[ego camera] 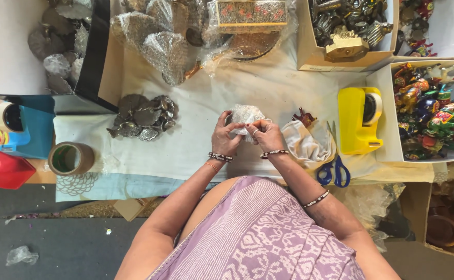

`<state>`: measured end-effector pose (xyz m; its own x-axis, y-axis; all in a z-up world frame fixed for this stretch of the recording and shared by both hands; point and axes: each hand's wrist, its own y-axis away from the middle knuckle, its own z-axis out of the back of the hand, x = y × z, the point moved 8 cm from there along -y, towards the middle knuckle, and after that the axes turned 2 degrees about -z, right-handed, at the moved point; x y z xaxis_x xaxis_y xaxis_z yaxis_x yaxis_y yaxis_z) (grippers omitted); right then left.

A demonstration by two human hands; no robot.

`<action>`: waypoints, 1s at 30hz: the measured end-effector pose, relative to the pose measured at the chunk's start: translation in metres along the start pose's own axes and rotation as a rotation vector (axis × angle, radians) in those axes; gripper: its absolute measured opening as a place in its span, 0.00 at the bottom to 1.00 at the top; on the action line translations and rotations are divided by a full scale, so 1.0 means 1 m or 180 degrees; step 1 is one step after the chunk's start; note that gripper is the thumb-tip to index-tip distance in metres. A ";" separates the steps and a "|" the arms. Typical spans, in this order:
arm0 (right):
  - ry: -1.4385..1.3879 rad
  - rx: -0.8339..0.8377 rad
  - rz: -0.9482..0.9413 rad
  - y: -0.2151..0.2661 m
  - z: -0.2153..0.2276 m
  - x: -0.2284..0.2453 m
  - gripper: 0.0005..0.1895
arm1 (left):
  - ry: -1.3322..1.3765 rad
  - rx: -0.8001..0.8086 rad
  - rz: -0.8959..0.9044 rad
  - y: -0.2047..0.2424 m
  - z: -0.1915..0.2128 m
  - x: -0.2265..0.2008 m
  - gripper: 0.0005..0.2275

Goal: Cleaning small decorative items with a cloth and wrapping them in protective plastic wrap.

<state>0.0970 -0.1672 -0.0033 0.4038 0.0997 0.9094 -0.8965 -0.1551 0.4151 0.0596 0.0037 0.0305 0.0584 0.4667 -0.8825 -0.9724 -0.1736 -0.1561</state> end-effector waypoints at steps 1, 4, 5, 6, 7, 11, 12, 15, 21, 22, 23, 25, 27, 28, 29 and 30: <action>0.0001 0.0002 -0.0001 0.003 -0.002 0.004 0.10 | 0.0000 -0.0002 0.0003 0.001 -0.001 0.001 0.16; 0.0716 -0.0331 0.0029 0.008 0.002 0.013 0.13 | 0.0086 -0.0005 0.0053 0.002 -0.006 0.009 0.15; 0.1554 -0.0520 0.0419 0.009 0.003 0.024 0.14 | 0.0045 -0.0022 -0.0011 0.003 -0.008 0.012 0.14; 0.2392 -0.0705 0.0814 0.012 0.001 0.035 0.15 | 0.0005 -0.0038 -0.0075 0.004 -0.011 0.015 0.14; 0.2392 -0.0702 0.0808 0.011 0.001 0.036 0.15 | 0.0005 -0.0035 -0.0069 0.003 -0.011 0.015 0.14; 0.2620 -0.0429 0.0316 0.007 0.000 0.041 0.17 | 0.0066 0.0035 -0.0041 0.000 -0.005 0.001 0.16; 0.2609 -0.0257 0.0082 0.006 -0.001 0.042 0.16 | 0.0085 0.0123 0.0065 -0.001 -0.003 -0.005 0.19; 0.2495 -0.0119 -0.0218 -0.001 0.004 0.031 0.17 | 0.0185 -0.0019 -0.0189 0.002 0.004 -0.022 0.23; 0.2559 -0.0020 -0.0111 -0.009 0.004 0.026 0.15 | 0.0107 0.0072 -0.0456 0.002 -0.005 -0.001 0.20; 0.2558 -0.0020 -0.0106 -0.007 0.005 0.031 0.15 | 0.0104 0.0068 -0.0460 0.001 -0.004 -0.001 0.20; 0.2784 -0.0068 -0.0108 -0.005 0.006 0.035 0.17 | 0.0094 0.0090 -0.0369 0.001 -0.005 0.001 0.19; 0.3012 -0.0109 -0.0109 -0.001 0.009 0.039 0.19 | 0.0082 0.0106 -0.0273 -0.001 -0.004 0.006 0.18; 0.3639 -0.0277 0.0265 0.005 0.012 0.048 0.26 | 0.0201 0.0067 -0.0133 -0.002 -0.005 0.014 0.17; 0.3641 -0.0273 0.0255 0.010 0.012 0.052 0.26 | 0.0204 0.0072 -0.0124 -0.002 -0.003 0.015 0.17; 0.3659 -0.0321 0.0182 0.014 0.014 0.056 0.26 | 0.0287 0.0101 -0.0117 -0.002 -0.004 0.015 0.16; 0.3678 -0.0370 0.0109 0.019 0.016 0.061 0.27 | 0.0371 0.0130 -0.0111 -0.003 -0.004 0.015 0.16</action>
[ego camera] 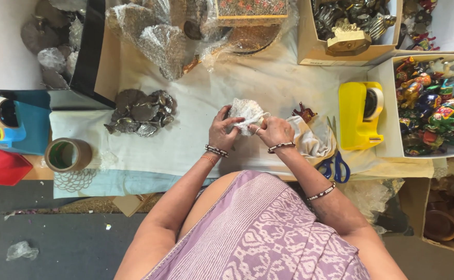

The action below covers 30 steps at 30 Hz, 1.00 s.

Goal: Cleaning small decorative items with a cloth and wrapping them in protective plastic wrap.

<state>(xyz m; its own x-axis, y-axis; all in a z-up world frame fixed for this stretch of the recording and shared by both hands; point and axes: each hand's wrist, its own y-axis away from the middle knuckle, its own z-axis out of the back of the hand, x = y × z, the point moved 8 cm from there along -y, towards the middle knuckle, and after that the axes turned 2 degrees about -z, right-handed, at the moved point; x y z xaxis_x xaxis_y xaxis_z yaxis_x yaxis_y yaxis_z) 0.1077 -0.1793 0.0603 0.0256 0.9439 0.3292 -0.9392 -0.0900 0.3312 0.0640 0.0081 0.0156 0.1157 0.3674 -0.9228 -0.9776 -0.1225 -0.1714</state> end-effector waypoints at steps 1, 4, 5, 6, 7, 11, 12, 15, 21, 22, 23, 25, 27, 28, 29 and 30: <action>0.0003 -0.0008 0.0002 -0.001 0.000 -0.001 0.27 | 0.0004 -0.0003 -0.0007 -0.001 0.000 0.000 0.16; -0.0056 0.0193 -0.0107 -0.003 -0.009 -0.007 0.29 | -0.0057 -0.0014 -0.0018 0.001 0.001 -0.002 0.16; -0.0090 0.0174 -0.0096 -0.005 -0.012 -0.008 0.29 | -0.0034 -0.0010 -0.0006 0.001 0.002 -0.002 0.15; -0.0124 0.0155 -0.0084 -0.006 -0.014 -0.010 0.28 | -0.0011 -0.0007 0.0007 0.001 0.004 -0.002 0.15; -0.0128 0.0152 -0.0082 -0.006 -0.013 -0.009 0.28 | -0.0014 -0.0007 0.0003 0.001 0.007 -0.007 0.15; -0.0327 0.0253 -0.0133 -0.011 -0.019 -0.017 0.27 | -0.0076 0.0158 0.0125 0.003 0.008 -0.019 0.14; -0.0378 0.0283 -0.0085 -0.013 -0.023 -0.020 0.27 | -0.0099 0.0174 0.0273 0.004 0.007 -0.017 0.13; -0.0890 0.0713 -0.0374 -0.001 -0.028 -0.031 0.24 | -0.0140 0.0008 0.0132 0.006 0.002 -0.011 0.11; -0.1520 0.0637 -0.0372 0.009 -0.033 -0.066 0.20 | -0.0257 0.0047 -0.0044 0.006 0.002 -0.018 0.10; -0.1521 0.0636 -0.0372 0.012 -0.031 -0.065 0.20 | -0.0257 0.0048 -0.0045 0.005 0.003 -0.019 0.10; -0.1303 0.0295 -0.0372 0.015 -0.021 -0.067 0.22 | -0.0247 0.0029 0.0057 0.004 0.004 -0.016 0.10; -0.1079 -0.0050 -0.0375 0.022 -0.013 -0.066 0.24 | -0.0233 0.0012 0.0156 0.003 0.005 -0.013 0.10; -0.0685 -0.0836 -0.0132 0.033 0.002 -0.057 0.26 | -0.0288 0.0029 0.0184 0.003 0.004 -0.011 0.10; -0.0685 -0.0838 -0.0129 0.039 0.005 -0.050 0.26 | -0.0289 0.0028 0.0181 0.003 0.004 -0.011 0.10; -0.0457 -0.1337 0.0611 0.051 0.021 -0.025 0.31 | -0.0303 0.0027 0.0190 0.003 0.004 -0.011 0.10; -0.0219 -0.1819 0.1359 0.069 0.033 -0.001 0.37 | -0.0317 0.0026 0.0199 0.004 0.004 -0.011 0.10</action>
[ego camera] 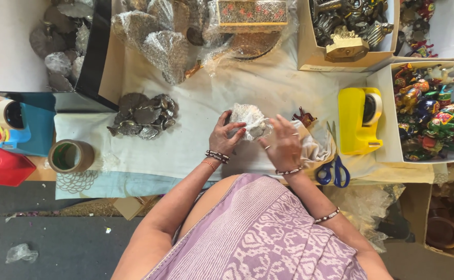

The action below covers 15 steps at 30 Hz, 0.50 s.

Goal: Cleaning small decorative items with a cloth and wrapping them in protective plastic wrap.

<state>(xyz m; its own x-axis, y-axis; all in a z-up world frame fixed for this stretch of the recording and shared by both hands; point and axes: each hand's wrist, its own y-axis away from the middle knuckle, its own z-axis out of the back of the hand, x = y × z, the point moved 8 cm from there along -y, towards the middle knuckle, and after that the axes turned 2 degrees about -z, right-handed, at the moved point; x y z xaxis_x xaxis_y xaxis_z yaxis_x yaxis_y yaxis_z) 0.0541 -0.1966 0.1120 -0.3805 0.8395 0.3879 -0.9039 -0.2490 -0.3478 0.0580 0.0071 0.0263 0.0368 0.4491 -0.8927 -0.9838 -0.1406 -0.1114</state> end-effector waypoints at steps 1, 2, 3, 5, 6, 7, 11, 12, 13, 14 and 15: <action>-0.0003 0.0000 0.0002 -0.002 -0.003 0.005 0.37 | -0.0003 -0.0003 0.0001 0.000 0.000 -0.001 0.10; 0.0135 0.0193 0.0359 -0.003 -0.010 0.019 0.39 | -0.0017 -0.0006 -0.0026 0.000 0.000 -0.002 0.10; 0.0271 0.0382 0.0723 -0.003 -0.018 0.032 0.42 | -0.0033 -0.0017 -0.0054 0.001 0.001 -0.003 0.10; 0.0248 0.0465 0.0907 -0.001 -0.036 0.036 0.42 | -0.0110 -0.0048 -0.0097 0.002 -0.004 0.001 0.11; 0.0230 0.0550 0.1081 0.000 -0.046 0.040 0.42 | -0.0182 -0.0070 -0.0140 0.002 -0.005 0.003 0.12; 0.0222 0.0547 0.1105 0.001 -0.050 0.040 0.42 | -0.0189 -0.0094 -0.0138 0.002 -0.007 0.007 0.12; -0.0060 0.0513 0.0679 0.000 -0.054 0.031 0.38 | -0.0281 -0.0379 -0.0158 0.002 0.005 -0.006 0.21; -0.0169 0.0402 0.0393 0.000 -0.050 0.025 0.35 | -0.0140 -0.0464 0.0004 0.003 0.012 -0.012 0.26; -0.0169 0.0405 0.0401 0.003 -0.047 0.023 0.35 | -0.0139 -0.0472 0.0007 0.003 0.014 -0.016 0.26; -0.0264 0.0149 0.0320 0.004 -0.037 0.019 0.32 | -0.0125 -0.0448 0.0201 0.003 0.015 -0.015 0.25; -0.0363 -0.0106 0.0236 0.006 -0.028 0.015 0.29 | -0.0114 -0.0421 0.0397 0.004 0.017 -0.014 0.24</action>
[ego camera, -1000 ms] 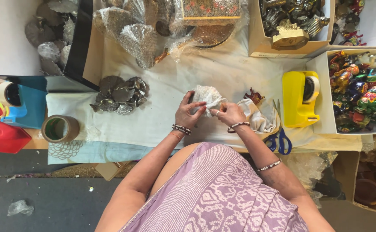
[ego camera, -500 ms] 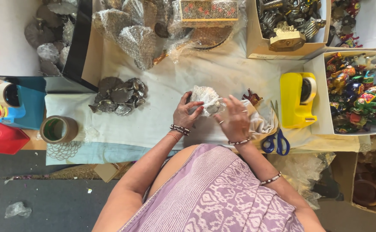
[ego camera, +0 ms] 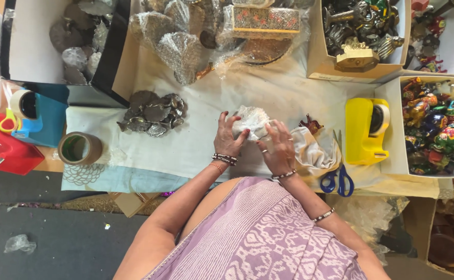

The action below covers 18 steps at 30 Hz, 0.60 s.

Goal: Cleaning small decorative items with a cloth and wrapping them in protective plastic wrap.

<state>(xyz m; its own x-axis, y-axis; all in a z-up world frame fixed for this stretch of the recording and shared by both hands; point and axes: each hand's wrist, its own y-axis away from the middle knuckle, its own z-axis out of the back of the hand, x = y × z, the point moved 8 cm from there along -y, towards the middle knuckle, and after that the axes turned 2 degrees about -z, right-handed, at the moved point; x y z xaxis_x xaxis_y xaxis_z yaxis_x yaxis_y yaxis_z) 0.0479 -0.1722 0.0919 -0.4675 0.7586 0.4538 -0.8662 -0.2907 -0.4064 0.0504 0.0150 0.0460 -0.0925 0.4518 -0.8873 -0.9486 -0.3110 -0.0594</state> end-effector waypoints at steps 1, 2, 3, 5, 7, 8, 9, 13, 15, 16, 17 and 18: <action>-0.0005 0.0005 0.0006 0.000 0.002 -0.003 0.29 | -0.0002 -0.0007 0.0005 0.000 -0.003 0.006 0.24; -0.0144 0.0106 -0.0351 0.002 0.001 -0.014 0.29 | -0.0175 -0.0238 -0.0298 0.001 0.000 0.004 0.19; -0.0283 0.0209 -0.0707 0.004 0.000 -0.026 0.29 | -0.0347 -0.0464 -0.0603 0.003 0.002 0.002 0.15; -0.0347 0.0213 -0.0904 0.015 -0.017 -0.056 0.27 | -0.0808 -0.0566 -0.0854 0.004 0.004 -0.002 0.12; -0.0410 0.0208 -0.1091 0.022 -0.024 -0.078 0.25 | -0.1268 -0.0677 -0.1111 0.005 0.003 -0.004 0.08; -0.0409 0.0302 -0.1225 0.024 -0.026 -0.085 0.25 | -0.1219 -0.0352 -0.0938 0.002 -0.004 0.005 0.10; -0.0408 0.0396 -0.1359 0.026 -0.027 -0.092 0.25 | -0.1166 -0.0027 -0.0767 0.000 -0.010 0.015 0.13; -0.0518 0.0727 -0.1679 0.039 -0.036 -0.115 0.19 | -0.1505 -0.0092 -0.1316 0.007 0.019 -0.057 0.24; -0.0524 0.0493 -0.1512 0.038 -0.033 -0.120 0.12 | -0.2002 -0.0240 -0.1497 0.006 0.017 -0.063 0.26; -0.0528 0.0491 -0.1503 0.036 -0.034 -0.120 0.12 | -0.2006 -0.0249 -0.1497 0.003 0.012 -0.054 0.26; -0.0462 0.0437 -0.1557 0.035 -0.034 -0.122 0.12 | -0.1995 -0.0054 -0.1327 -0.001 0.005 -0.040 0.22; -0.0401 0.0379 -0.1609 0.032 -0.034 -0.123 0.12 | -0.1985 0.0137 -0.1160 -0.005 -0.002 -0.025 0.19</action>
<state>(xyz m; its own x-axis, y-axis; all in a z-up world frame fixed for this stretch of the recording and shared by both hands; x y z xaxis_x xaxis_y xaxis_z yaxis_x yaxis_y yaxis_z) 0.0836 -0.2552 -0.0039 0.0020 0.7474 0.6643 -0.9995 0.0232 -0.0231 0.0584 0.0032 0.0674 0.0886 0.9175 -0.3878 -0.9620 -0.0221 -0.2723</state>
